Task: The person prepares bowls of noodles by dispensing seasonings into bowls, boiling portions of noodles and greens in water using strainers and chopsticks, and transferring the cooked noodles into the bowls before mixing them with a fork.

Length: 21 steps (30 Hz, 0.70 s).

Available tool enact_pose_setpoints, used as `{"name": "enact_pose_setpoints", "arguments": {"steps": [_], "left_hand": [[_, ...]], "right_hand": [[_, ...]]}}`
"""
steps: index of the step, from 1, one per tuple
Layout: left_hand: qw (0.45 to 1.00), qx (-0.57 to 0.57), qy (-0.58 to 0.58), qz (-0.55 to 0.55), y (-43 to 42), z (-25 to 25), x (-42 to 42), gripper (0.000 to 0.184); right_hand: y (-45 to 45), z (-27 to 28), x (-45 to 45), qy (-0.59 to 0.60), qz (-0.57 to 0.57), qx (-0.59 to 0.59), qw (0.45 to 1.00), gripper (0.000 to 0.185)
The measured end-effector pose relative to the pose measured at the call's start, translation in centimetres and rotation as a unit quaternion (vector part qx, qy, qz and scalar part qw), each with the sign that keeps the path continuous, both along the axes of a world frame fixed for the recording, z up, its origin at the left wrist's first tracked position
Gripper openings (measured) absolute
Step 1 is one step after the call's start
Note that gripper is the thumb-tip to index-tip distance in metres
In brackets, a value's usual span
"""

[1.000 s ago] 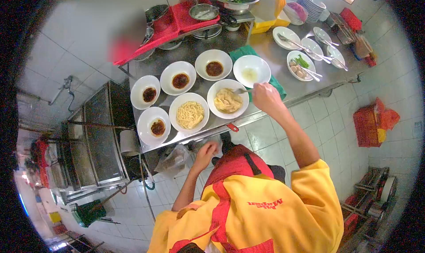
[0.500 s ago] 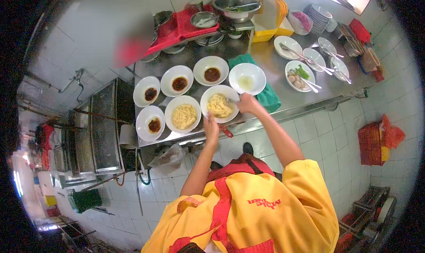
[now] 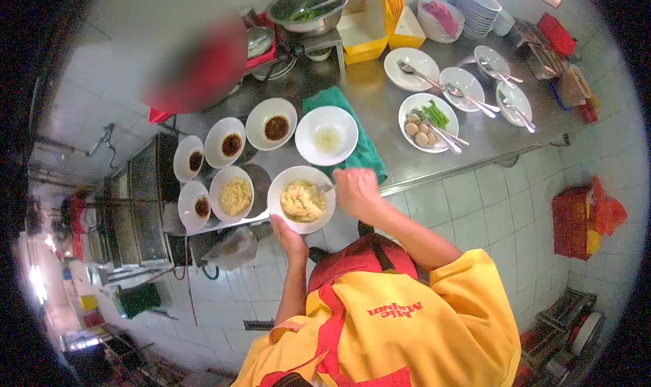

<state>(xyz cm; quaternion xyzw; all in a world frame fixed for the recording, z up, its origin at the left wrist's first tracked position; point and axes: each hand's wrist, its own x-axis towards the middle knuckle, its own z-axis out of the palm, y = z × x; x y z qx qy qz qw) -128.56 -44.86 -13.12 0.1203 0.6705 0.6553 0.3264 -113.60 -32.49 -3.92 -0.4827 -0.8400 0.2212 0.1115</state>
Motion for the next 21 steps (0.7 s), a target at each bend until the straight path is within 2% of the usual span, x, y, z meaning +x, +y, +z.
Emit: {"name": "enact_pose_setpoints", "arguments": {"steps": [1, 3, 4, 5, 8, 11, 13, 14, 16, 19, 21], "left_hand": [[1.0, -0.007, 0.004, 0.009, -0.2, 0.2, 0.7, 0.062], [0.992, -0.069, 0.074, -0.069, -0.1, 0.6, 2.3, 0.057], [0.975, -0.146, 0.147, -0.081, 0.1, 1.4, 3.7, 0.06], [0.975, -0.145, 0.146, -0.08, 0.3, 1.1, 4.3, 0.06], [0.99, 0.008, -0.045, -0.134, 1.4, -1.4, 5.9, 0.062], [0.985, 0.057, -0.075, -0.143, 2.0, -2.5, 7.3, 0.062], [0.981, 0.069, -0.088, -0.159, 2.0, -0.8, 8.5, 0.061], [0.978, 0.079, -0.103, -0.164, 2.1, 0.4, 9.4, 0.061], [0.974, 0.082, -0.099, -0.188, 1.2, 3.6, 11.1, 0.057], [0.974, 0.064, -0.05, -0.21, 0.2, 4.2, 12.8, 0.052], [0.966, 0.074, -0.028, -0.248, -0.5, 3.9, 13.8, 0.051]], "right_hand": [[0.9, 0.3, 0.9, -0.008, 0.017, 0.051, 0.998, 0.007], [1.7, 0.2, 1.6, -0.002, 0.018, 0.043, 0.999, 0.006], [1.7, 0.1, 2.2, -0.001, 0.007, 0.042, 0.999, 0.004], [1.5, -0.3, 3.0, -0.001, 0.008, 0.043, 0.999, 0.004], [0.7, -0.9, 6.3, 0.03, 0.02, 0.101, 0.994, 0.001], [-1.8, 0.8, 10.3, 0.068, 0.033, 0.122, 0.99, 0.003], [-4.2, 1.8, 12.7, 0.093, 0.028, 0.208, 0.973, 0.007], [-5.5, 2.4, 13.8, 0.085, 0.022, 0.214, 0.973, 0.007], [-8.0, 3.7, 16.0, -0.013, 0.047, 0.313, 0.949, 0.007], [-10.4, 6.3, 18.6, -0.053, 0.003, 0.377, 0.925, 0.008], [-11.0, 6.6, 19.1, -0.082, -0.043, 0.347, 0.933, 0.007]]}}
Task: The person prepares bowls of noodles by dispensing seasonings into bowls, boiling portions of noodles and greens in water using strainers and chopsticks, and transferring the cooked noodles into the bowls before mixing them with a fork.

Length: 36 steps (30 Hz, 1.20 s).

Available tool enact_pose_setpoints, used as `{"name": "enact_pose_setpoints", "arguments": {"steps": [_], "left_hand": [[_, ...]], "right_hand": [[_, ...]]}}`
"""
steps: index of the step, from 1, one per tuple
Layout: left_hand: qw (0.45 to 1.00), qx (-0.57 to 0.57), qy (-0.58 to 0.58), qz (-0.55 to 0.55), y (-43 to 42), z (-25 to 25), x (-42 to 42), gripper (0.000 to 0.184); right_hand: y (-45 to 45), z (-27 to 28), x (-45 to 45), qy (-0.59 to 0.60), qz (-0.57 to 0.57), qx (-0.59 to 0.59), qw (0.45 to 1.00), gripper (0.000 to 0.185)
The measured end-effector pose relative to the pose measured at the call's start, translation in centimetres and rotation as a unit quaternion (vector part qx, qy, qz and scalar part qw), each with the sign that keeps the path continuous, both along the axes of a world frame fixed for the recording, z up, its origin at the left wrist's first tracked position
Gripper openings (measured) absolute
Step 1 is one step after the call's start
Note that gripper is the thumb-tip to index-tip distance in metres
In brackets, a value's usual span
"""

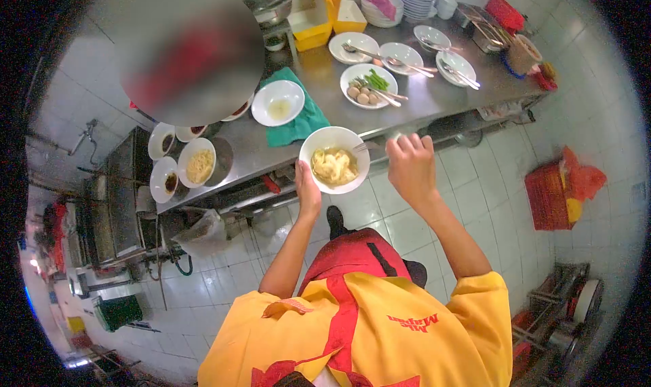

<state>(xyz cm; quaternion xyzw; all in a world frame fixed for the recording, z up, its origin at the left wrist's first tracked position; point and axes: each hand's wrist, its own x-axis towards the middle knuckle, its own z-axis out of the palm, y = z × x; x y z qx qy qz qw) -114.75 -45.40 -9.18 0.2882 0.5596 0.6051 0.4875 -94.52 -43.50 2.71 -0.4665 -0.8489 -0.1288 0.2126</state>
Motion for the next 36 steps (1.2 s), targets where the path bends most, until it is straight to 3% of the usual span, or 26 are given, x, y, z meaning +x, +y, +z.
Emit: {"name": "enact_pose_setpoints", "arguments": {"steps": [2, 3, 5, 8, 10, 12, 13, 16, 18, 20, 22, 24, 25, 28, 30, 32, 34, 35, 36], "left_hand": [[0.999, 0.018, 0.013, -0.043, -0.8, -0.2, 2.2, 0.051], [0.997, 0.028, 0.019, -0.065, -1.4, -0.3, 3.4, 0.051], [0.995, 0.043, 0.024, -0.086, -2.3, -0.7, 5.1, 0.051], [0.995, -0.031, -0.034, -0.089, -2.9, -4.0, 6.0, 0.055], [0.986, -0.056, -0.063, -0.145, -4.1, -4.5, 6.8, 0.066], [0.991, -0.033, -0.005, -0.131, -4.3, -4.9, 8.9, 0.056], [0.991, -0.03, -0.002, -0.132, -4.2, -5.0, 9.2, 0.056], [0.988, -0.014, -0.003, -0.153, -4.3, -6.2, 11.4, 0.056], [0.976, 0.029, 0.025, -0.216, -2.9, -6.4, 13.6, 0.056], [0.977, 0.038, 0.011, -0.209, -2.4, -5.9, 15.7, 0.056], [0.978, 0.04, -0.005, -0.206, -2.1, -6.1, 18.0, 0.056], [0.98, 0.01, -0.028, -0.198, -1.8, -7.2, 20.6, 0.059], [0.981, -0.002, -0.038, -0.192, -1.3, -7.8, 21.8, 0.061], [0.983, -0.024, -0.057, -0.174, 0.1, -7.4, 24.6, 0.064], [0.981, -0.029, -0.126, -0.147, 0.2, -6.8, 26.5, 0.06], [0.99, -0.016, -0.096, -0.105, 0.7, -7.9, 27.6, 0.06], [0.996, -0.004, -0.067, -0.058, 1.0, -6.9, 28.4, 0.06], [0.996, 0.021, -0.041, -0.071, 0.9, -5.4, 28.6, 0.059], [0.995, 0.045, -0.013, -0.085, 1.0, -4.2, 28.8, 0.059]], "right_hand": [[0.6, -2.6, 0.4, 0.006, -0.134, -0.033, 0.99, 0.003], [0.6, -4.3, 1.0, 0.001, -0.141, -0.035, 0.989, 0.003], [0.9, -6.8, 2.0, 0.089, -0.132, -0.25, 0.955, 0.004], [-0.1, -4.5, 5.2, -0.013, -0.193, -0.31, 0.931, 0.005], [-0.8, -5.4, 6.1, -0.019, -0.174, -0.321, 0.931, 0.006], [-1.6, -7.8, 6.6, 0.066, -0.033, -0.223, 0.972, 0.006], [-1.7, -7.8, 8.0, 0.059, -0.022, -0.237, 0.969, 0.007], [-0.8, -7.4, 11.6, 0.036, -0.066, -0.224, 0.972, 0.008], [-1.1, -7.9, 13.1, 0.091, -0.03, -0.17, 0.981, 0.007], [-0.6, -7.1, 16.1, 0.021, -0.05, -0.256, 0.965, 0.006], [0.4, -6.2, 17.9, -0.035, -0.097, -0.25, 0.963, 0.004], [0.5, -6.0, 18.8, 0.028, -0.038, -0.237, 0.97, 0.006], [0.6, -7.0, 20.1, 0.074, 0.016, -0.174, 0.982, 0.008], [2.2, -5.3, 23.4, -0.03, -0.04, -0.146, 0.988, 0.005], [1.7, -5.7, 23.8, -0.034, 0.003, -0.142, 0.989, 0.004], [2.0, -4.8, 24.8, -0.037, 0.048, -0.133, 0.989, 0.007], [2.2, -2.1, 26.4, -0.046, 0.003, -0.029, 0.998, 0.009], [2.5, -2.3, 26.9, -0.046, 0.011, -0.031, 0.998, 0.009], [3.0, -2.7, 27.3, -0.024, -0.059, -0.023, 0.998, 0.005]]}}
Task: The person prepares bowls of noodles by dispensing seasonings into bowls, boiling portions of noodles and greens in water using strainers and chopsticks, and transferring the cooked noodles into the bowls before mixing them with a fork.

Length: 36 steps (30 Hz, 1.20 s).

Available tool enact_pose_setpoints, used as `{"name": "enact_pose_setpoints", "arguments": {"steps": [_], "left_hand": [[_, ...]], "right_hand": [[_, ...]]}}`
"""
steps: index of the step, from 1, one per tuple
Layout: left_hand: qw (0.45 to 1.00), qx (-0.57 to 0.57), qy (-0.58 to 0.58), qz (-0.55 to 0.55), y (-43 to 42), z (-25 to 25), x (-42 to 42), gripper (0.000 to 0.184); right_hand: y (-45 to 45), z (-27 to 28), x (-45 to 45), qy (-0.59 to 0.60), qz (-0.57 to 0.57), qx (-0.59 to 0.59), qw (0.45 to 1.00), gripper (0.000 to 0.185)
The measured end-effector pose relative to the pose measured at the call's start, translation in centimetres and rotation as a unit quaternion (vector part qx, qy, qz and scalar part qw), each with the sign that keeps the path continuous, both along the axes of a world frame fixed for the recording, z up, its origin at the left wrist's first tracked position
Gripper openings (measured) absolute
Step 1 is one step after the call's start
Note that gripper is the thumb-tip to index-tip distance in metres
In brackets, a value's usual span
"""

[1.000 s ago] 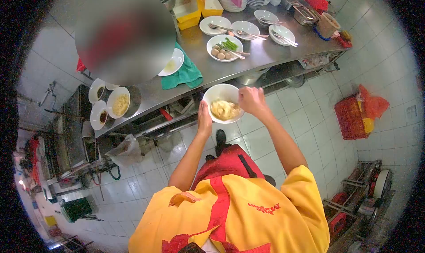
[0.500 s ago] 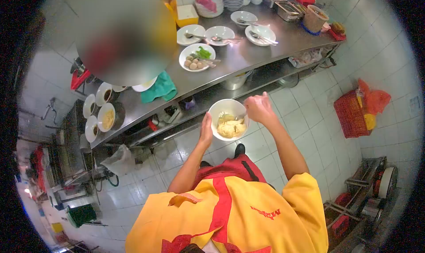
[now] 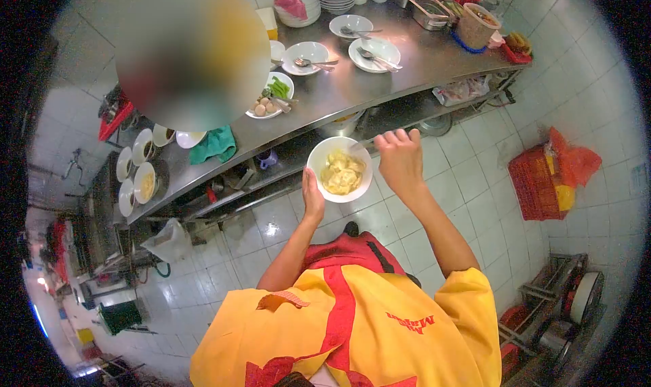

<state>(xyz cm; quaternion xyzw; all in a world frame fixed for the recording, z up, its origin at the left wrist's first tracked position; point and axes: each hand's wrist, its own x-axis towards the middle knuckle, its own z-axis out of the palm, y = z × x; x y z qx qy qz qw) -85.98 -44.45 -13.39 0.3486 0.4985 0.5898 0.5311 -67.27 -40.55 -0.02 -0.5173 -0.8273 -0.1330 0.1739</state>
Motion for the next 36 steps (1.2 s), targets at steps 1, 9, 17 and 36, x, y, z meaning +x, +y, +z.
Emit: {"name": "enact_pose_setpoints", "arguments": {"steps": [1, 9, 17, 36], "left_hand": [[1.0, 0.001, 0.003, 0.003, 0.3, -0.3, 0.2, 0.059], [0.991, -0.068, -0.07, 0.089, 2.6, -2.3, 1.5, 0.061], [0.991, 0.054, 0.061, 0.107, 1.9, 3.1, 2.3, 0.05], [0.985, 0.014, 0.083, 0.151, 3.0, 1.3, -0.9, 0.062]], "right_hand": [[0.3, -0.5, 0.2, 0.021, -0.073, 0.014, 0.997, 0.003], [0.1, -4.0, 1.1, 0.218, 0.011, -0.176, 0.96, 0.007], [0.7, -2.4, 0.0, 0.081, -0.091, -0.005, 0.993, 0.004], [2.5, -5.8, -4.8, 0.265, -0.044, -0.168, 0.948, 0.01]]}}
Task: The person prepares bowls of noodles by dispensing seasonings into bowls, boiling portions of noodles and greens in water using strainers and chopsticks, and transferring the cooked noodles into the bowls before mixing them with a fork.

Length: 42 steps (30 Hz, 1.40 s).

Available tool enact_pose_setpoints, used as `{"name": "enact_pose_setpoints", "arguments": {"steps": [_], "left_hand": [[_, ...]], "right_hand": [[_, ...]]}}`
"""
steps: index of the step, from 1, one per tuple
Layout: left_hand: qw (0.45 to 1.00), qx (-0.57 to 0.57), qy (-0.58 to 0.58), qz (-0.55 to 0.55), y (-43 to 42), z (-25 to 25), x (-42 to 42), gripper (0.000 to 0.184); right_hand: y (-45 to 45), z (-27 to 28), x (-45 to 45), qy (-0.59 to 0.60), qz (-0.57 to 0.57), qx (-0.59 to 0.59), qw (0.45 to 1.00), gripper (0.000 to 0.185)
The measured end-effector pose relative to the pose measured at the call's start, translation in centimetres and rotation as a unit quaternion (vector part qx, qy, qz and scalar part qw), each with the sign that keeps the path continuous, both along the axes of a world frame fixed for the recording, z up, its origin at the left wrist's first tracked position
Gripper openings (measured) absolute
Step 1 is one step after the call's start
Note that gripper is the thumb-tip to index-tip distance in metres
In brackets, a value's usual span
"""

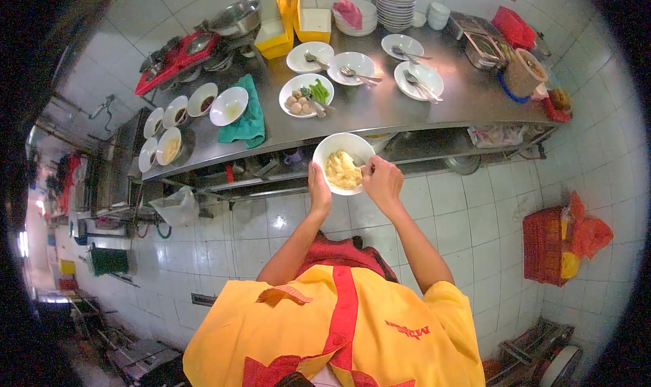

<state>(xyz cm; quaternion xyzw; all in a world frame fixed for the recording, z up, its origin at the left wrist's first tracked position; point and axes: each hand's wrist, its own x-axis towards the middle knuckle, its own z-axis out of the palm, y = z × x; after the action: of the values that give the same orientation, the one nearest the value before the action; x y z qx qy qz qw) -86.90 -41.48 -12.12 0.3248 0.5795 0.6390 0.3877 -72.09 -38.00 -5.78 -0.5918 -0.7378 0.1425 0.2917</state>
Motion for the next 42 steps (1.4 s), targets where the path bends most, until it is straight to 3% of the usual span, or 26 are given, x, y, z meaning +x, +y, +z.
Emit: {"name": "enact_pose_setpoints", "arguments": {"steps": [3, 5, 8, 10, 12, 13, 16, 17, 19, 23, 25, 26, 28, 30, 33, 35, 36, 38, 40, 42], "left_hand": [[0.996, -0.033, -0.076, 0.042, 0.6, -2.6, -1.4, 0.063], [0.988, -0.057, -0.128, 0.071, 0.4, -3.7, -2.0, 0.064], [0.998, -0.003, -0.061, 0.031, 0.0, -0.8, -2.5, 0.051], [0.998, 0.015, -0.062, 0.003, 0.1, 0.8, -2.6, 0.057], [0.997, 0.03, -0.064, -0.031, 0.1, 1.4, -2.3, 0.065], [0.999, 0.009, -0.034, -0.02, 0.4, 1.6, -2.1, 0.057], [1.0, -0.008, -0.026, 0.003, 1.3, 0.3, -2.4, 0.051], [0.999, -0.008, -0.049, 0.014, 1.2, -0.5, -2.7, 0.051], [0.998, -0.012, -0.064, 0.006, 1.1, -1.2, -3.8, 0.051], [0.998, -0.008, -0.059, 0.026, 1.0, 0.3, -4.4, 0.049], [0.999, 0.008, -0.036, 0.004, 1.2, 2.0, -4.1, 0.048], [0.999, 0.025, -0.01, -0.016, 1.2, 2.4, -4.0, 0.048], [1.0, 0.01, -0.002, -0.013, 1.8, 1.2, -4.1, 0.048], [1.0, -0.004, 0.006, 0.001, 2.2, 0.5, -4.7, 0.047], [0.999, -0.01, -0.051, -0.007, 1.5, 0.6, -5.8, 0.048], [0.996, -0.023, -0.075, 0.03, 1.3, 0.4, -6.3, 0.048], [0.996, -0.022, -0.074, 0.041, 1.2, 0.2, -6.6, 0.048], [1.0, -0.011, 0.007, 0.005, 1.3, -0.4, -7.3, 0.048], [0.994, -0.01, 0.099, -0.034, 2.0, -3.2, -8.3, 0.044], [0.952, 0.013, 0.305, 0.012, 2.3, -5.4, -8.8, 0.046]], "right_hand": [[-0.7, 1.3, 0.7, 0.023, 0.038, 0.019, 0.999, 0.006], [-1.1, 2.5, 2.1, -0.084, 0.143, 0.158, 0.974, 0.007], [0.2, 3.7, 3.0, -0.116, 0.118, 0.228, 0.96, 0.011], [1.1, 3.7, 1.3, -0.132, 0.068, 0.215, 0.965, 0.006], [1.7, 1.1, -0.7, -0.126, 0.015, 0.083, 0.988, 0.005], [1.6, 0.4, -1.5, -0.052, 0.028, 0.028, 0.998, 0.007], [1.3, 0.6, -2.1, -0.017, 0.05, -0.007, 0.999, 0.005], [0.9, 1.1, -1.8, -0.018, 0.053, -0.009, 0.998, 0.005], [0.4, 3.0, -0.5, -0.061, 0.144, 0.1, 0.983, 0.005], [1.8, 4.5, 0.8, -0.104, 0.155, 0.175, 0.967, 0.006], [3.2, 3.6, -0.4, -0.13, 0.055, 0.168, 0.975, 0.005], [3.0, 2.6, -1.1, -0.131, 0.051, 0.167, 0.976, 0.005], [3.2, 1.2, -2.8, -0.076, 0.045, -0.005, 0.996, 0.005], [2.8, 1.4, -2.8, -0.063, 0.061, -0.021, 0.996, 0.008], [1.9, 4.4, -1.7, -0.019, 0.159, 0.056, 0.986, 0.009], [2.2, 6.1, -1.1, -0.11, 0.167, 0.168, 0.965, 0.009], [2.6, 6.0, -1.4, -0.107, 0.178, 0.169, 0.964, 0.009], [4.1, 5.2, -3.1, -0.143, 0.094, 0.16, 0.972, 0.01], [5.0, 3.3, -5.7, -0.104, 0.085, 0.038, 0.99, 0.01], [5.5, 2.5, -7.7, -0.07, 0.142, -0.035, 0.987, 0.016]]}}
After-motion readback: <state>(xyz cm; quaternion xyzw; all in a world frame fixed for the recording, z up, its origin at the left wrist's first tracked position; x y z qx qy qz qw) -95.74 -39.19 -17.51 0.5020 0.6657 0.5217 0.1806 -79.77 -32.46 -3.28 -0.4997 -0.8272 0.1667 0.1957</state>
